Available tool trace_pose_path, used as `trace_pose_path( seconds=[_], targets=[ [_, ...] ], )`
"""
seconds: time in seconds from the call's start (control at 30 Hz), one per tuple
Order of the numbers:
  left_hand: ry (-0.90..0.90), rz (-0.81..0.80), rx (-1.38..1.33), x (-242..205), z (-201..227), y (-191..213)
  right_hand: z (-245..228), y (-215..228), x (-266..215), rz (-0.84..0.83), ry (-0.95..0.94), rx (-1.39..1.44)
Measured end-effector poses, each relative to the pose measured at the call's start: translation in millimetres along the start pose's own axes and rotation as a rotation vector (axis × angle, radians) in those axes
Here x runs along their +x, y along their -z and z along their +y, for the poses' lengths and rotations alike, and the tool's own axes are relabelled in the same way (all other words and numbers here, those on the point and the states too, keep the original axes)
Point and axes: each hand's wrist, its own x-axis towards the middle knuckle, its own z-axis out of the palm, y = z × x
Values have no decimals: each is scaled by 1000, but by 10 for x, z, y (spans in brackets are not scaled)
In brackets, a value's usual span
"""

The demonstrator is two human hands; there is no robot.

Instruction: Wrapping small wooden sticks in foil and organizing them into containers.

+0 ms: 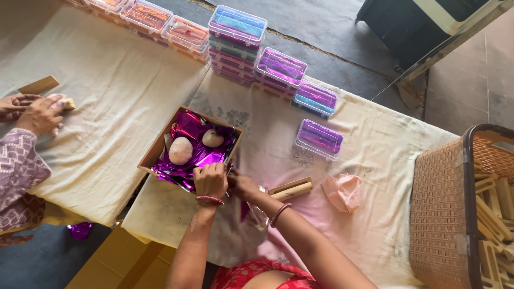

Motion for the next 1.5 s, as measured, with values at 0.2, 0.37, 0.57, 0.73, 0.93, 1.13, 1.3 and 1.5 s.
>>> trace_pose_path(
  seconds=[0.2,0.37,0.57,0.73,0.93,1.13,1.3,1.5],
  targets=[
    [6,-64,43,-209,45,-214,-263,678,-29,256,-823,231],
    [-50,25,-190,-175,518,-71,269,761,-545,324,-769,486],
    [63,-629,-677,-137,994,-398,93,1281,-894,550,-848,851],
    [220,-987,-822,-274,1129,-985,98,1380,-1155,655,-776,1008],
    [-65,-303,-835,-531,1111,-1626,165,1363,-1360,753,-669,1343],
    [203,-738,-1135,-374,1040,-1350,317,1372,-1447,634,-600,1401],
    [423,-473,-806,-201,1035,-721,275,1527,-1459,395,-958,84],
    [210,-237,-492,-705,745,-1710,-327,1557,-1323,-49,-433,-518]
  ],
)
